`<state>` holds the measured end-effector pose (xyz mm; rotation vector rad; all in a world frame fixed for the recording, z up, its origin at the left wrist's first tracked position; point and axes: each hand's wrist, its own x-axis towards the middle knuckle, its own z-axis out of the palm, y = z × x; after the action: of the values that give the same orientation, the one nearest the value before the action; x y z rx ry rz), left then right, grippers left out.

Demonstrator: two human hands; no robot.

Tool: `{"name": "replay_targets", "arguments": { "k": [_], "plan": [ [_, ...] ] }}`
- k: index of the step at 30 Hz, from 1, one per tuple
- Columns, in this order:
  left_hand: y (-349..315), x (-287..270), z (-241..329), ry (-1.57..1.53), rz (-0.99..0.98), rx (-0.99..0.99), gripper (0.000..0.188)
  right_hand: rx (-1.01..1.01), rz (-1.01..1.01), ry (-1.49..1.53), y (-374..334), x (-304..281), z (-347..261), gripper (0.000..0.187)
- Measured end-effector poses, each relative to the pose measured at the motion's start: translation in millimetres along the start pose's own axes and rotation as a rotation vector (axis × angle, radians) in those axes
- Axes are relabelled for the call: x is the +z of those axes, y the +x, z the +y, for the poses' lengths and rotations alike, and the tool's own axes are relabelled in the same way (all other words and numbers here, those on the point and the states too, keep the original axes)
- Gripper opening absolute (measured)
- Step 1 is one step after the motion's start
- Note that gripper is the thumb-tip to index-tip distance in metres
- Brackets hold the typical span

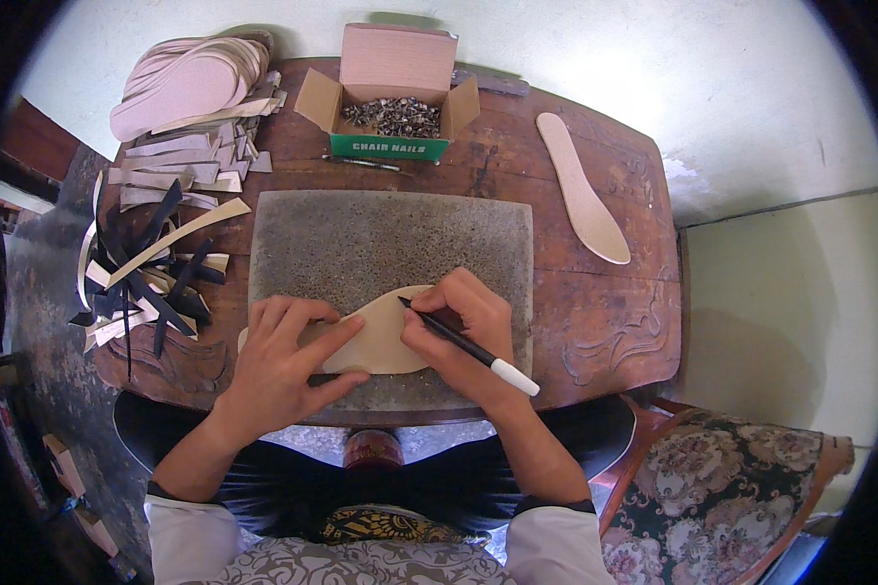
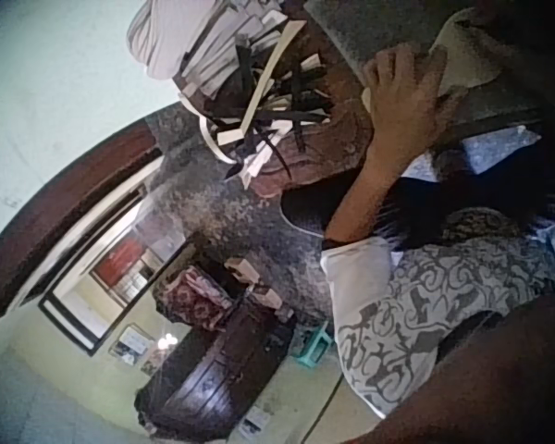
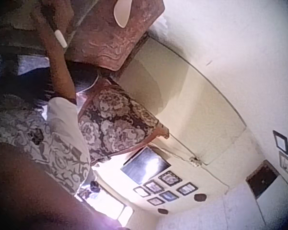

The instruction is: The person sits cross-legged at a low wooden table and uses a black marker to draw lines along the edges of beige shoe insoles. They handle the insoles one by one, marking the perimeter and then placing them aside.

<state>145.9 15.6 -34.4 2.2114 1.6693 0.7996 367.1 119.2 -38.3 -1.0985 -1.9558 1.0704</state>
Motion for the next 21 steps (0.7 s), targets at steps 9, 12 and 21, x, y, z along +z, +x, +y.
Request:
{"name": "replay_targets", "arguments": {
  "k": [9,12,21],
  "plan": [
    [0.4,-0.5,0.1,0.006,0.004,0.007,0.055,0.005,-0.001,0.001,-0.4,-0.1,1.6,0.016],
    [0.3,-0.3,0.3,0.003,0.003,0.003,0.055,-0.002,-0.003,-0.012,0.3,-0.2,0.1,0.016],
    [-0.1,-0.1,0.7,0.003,-0.001,-0.005,0.055,-0.01,-0.007,-0.032,0.0,-0.9,2.3,0.016]
  ]
}}
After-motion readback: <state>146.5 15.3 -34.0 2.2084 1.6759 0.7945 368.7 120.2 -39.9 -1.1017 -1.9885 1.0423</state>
